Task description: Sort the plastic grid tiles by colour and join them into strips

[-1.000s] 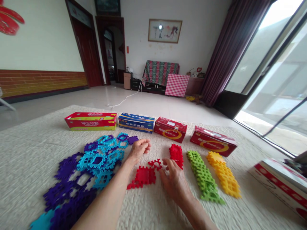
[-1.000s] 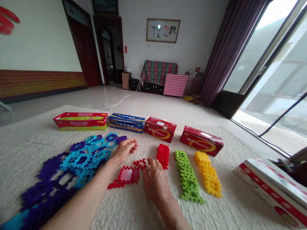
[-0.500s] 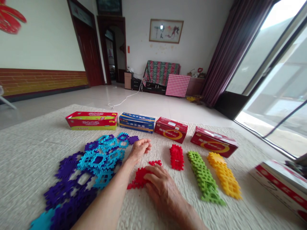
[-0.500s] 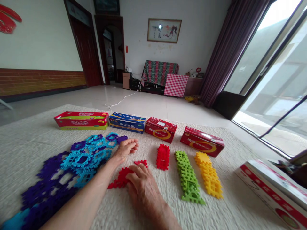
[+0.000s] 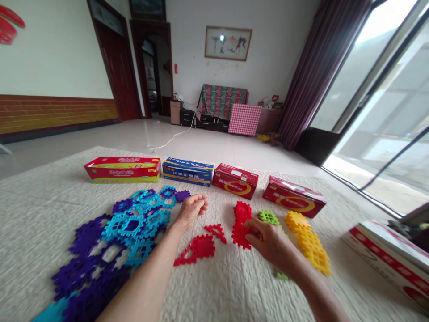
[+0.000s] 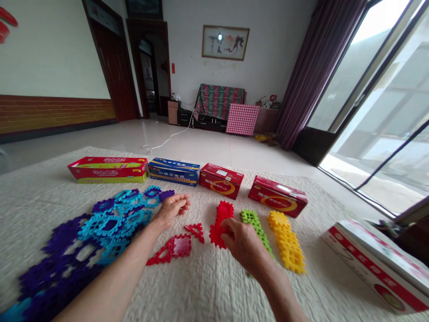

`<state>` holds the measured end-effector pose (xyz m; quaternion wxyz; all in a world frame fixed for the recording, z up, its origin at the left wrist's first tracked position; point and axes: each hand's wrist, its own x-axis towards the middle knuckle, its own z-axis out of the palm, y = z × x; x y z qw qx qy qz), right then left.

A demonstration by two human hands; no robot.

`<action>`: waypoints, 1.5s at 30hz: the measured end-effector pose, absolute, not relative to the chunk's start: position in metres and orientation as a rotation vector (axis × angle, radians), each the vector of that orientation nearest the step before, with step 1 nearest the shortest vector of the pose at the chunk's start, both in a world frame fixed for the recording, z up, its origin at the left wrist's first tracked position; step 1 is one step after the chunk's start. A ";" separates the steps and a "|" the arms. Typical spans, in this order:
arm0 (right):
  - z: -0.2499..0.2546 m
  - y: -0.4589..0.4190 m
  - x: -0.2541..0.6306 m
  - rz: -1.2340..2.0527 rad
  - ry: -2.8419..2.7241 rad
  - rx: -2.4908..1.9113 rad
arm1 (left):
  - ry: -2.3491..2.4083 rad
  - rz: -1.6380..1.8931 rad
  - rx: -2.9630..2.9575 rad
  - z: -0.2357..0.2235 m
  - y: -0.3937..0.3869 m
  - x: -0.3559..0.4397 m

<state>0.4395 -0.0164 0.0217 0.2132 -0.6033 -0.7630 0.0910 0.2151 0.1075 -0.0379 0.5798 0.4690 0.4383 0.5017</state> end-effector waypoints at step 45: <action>-0.012 -0.037 0.346 0.218 -2.391 -1.312 | 1.025 1.189 1.070 -0.035 0.106 0.217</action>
